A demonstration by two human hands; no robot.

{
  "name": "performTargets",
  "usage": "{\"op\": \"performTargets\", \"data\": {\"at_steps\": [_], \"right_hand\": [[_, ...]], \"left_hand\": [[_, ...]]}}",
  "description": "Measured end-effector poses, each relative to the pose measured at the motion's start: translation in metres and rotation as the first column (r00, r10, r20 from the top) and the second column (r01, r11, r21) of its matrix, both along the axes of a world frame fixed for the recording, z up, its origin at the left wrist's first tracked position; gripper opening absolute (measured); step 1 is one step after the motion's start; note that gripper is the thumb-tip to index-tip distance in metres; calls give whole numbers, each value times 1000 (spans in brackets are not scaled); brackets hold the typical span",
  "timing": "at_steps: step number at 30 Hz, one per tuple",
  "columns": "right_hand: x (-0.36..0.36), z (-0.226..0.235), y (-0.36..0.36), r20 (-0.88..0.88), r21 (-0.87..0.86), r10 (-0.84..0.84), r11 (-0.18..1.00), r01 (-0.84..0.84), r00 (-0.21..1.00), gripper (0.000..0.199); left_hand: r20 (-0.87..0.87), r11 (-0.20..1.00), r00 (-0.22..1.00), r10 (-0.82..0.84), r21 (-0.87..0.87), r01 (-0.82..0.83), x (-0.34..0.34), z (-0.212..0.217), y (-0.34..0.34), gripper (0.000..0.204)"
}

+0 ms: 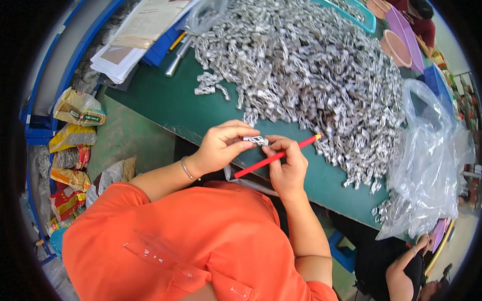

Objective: The person assembles small white plastic components by picking up individual pieces from a large pile on a green table and joining them together by hand. Using a red pencil held in the right hand as a probe or tool, the person inserts one plastic piece into another, repeats this for several pairs, and drops the assembled units into a bin below the table edge.

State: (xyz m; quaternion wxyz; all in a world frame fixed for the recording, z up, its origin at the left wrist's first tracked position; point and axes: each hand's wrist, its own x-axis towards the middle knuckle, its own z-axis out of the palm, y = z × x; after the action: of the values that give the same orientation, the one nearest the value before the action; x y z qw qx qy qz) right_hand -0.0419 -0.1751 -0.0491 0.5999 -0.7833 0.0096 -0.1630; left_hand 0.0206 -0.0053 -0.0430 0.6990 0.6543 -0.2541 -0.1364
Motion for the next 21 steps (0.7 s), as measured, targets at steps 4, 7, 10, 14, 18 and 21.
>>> {"op": "performTargets", "data": {"at_steps": [4,7,10,14,18,21], "right_hand": [[-13,3,2,84,112,-7,994,-3,996,21],[-23,4,-1,86,223,12,974,-31,996,22],[-33,15,1,-70,546,57,838,-10,996,17],[-35,9,-3,-146,715,122,699,20,982,15],[-38,6,-2,-135,802,129,596,32,983,15],[-40,7,-2,-131,801,134,598,25,982,15]], "left_hand": [[-304,986,947,-105,-154,60,-8,-1,2,27],[-347,994,931,-108,-69,90,-10,1,5,26],[-333,994,936,-113,-27,110,-14,3,6,23],[-238,991,962,-131,-36,126,-19,10,2,19],[-293,984,940,-176,-73,162,-21,13,2,20],[-318,983,930,-183,-63,172,-22,17,2,20]]}}
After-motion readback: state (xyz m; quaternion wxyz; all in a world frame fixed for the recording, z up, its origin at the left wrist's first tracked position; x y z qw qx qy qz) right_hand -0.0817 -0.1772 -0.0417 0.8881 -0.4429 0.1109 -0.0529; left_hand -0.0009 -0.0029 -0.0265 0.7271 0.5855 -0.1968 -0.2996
